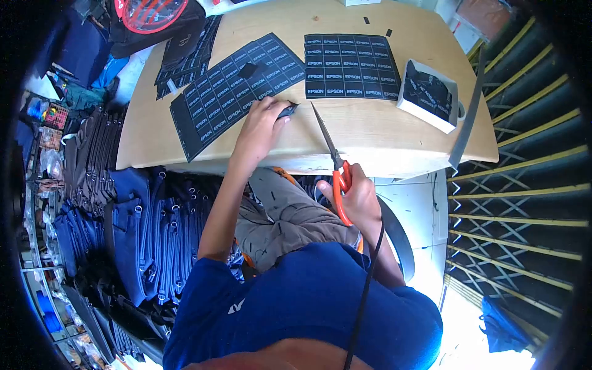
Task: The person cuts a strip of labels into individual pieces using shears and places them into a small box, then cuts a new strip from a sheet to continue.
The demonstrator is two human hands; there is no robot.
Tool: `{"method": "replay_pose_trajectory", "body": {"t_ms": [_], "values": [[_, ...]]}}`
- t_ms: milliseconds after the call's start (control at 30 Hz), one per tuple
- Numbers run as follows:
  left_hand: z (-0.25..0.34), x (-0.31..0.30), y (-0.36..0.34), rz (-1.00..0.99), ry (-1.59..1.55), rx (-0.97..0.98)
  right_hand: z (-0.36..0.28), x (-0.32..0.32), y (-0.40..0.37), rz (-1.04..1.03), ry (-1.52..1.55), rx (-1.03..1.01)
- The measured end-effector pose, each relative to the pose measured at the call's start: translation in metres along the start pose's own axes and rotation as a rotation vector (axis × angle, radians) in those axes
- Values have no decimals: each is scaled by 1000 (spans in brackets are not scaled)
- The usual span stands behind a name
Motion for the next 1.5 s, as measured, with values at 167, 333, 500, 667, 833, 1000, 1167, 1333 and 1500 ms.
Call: {"method": "replay_pose_trajectory", "body": {"t_ms": [167,333,500,667,833,1000,1167,1333,1500], "values": [[-8,10,2,103,-22,44,6,-1,-3,2,7,-9],[7,-12,24,202,-297,104,8,-3,-7,7,60,24],[77,-10,83,111,-304,349,18,-2,-14,110,-124,-48],[153,57,142,-235,-376,509,21,-7,-25,40,-182,-25],[183,112,166,-310,-348,477,28,-17,-37,10,-157,-46],[177,138,178,-316,-419,335,46,-22,-35,56,-151,-131],[165,142,185,-159,-325,374,50,-34,-26,20,-183,-114],[115,77,174,174,-274,350,63,-33,-24,103,-96,-177],[-37,2,131,348,21,58,62,-36,-20,28,-58,-144]]}}
Point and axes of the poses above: each hand's wrist, its own y-axis towards the middle knuckle, its own x-axis out of the palm, z = x × y, the point moved 1 cm from there along y, towards the middle knuckle, and after that the axes turned 6 degrees about -y, right-handed, at the moved point
